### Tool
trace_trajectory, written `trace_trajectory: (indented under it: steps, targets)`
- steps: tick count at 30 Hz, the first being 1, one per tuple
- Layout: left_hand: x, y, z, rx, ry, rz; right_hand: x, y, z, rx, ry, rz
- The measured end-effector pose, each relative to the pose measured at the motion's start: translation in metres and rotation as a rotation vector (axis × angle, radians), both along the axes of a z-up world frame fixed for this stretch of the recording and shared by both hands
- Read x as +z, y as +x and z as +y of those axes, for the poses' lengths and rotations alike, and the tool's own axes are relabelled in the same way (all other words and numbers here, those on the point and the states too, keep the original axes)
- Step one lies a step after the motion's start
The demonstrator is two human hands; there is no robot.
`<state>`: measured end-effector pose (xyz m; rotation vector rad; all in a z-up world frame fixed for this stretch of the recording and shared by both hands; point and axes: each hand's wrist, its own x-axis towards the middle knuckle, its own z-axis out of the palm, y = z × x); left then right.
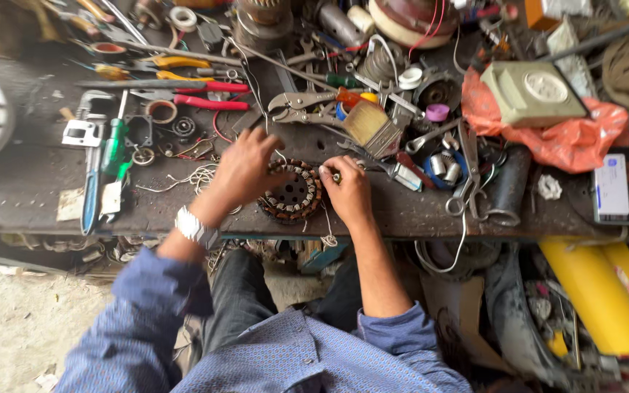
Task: The person uses a screwdriver to adjust and secure copper windings on a circular stator core. They repeatedly press and align the wires within the slots while holding the component steady with the other hand.
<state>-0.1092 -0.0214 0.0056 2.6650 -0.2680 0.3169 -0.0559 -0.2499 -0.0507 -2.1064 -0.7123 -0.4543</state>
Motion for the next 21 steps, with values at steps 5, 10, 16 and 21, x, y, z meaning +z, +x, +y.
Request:
trace_trajectory:
  steps: [5,10,16,21]
  targets:
    - [-0.030,-0.048,-0.035,0.015,-0.059,-0.262,-0.004,-0.003,-0.002,-0.012,0.020,0.058]
    - [-0.040,-0.054,-0.042,0.058,0.057,-0.338,-0.009,-0.005,-0.007,0.011,0.015,-0.065]
    - [-0.022,-0.071,-0.054,-0.105,0.563,-0.659,-0.020,0.005,-0.012,-0.030,0.042,-0.135]
    - [-0.011,-0.101,-0.055,-0.298,0.391,-0.433,-0.019,0.003,-0.015,-0.033,0.059,-0.106]
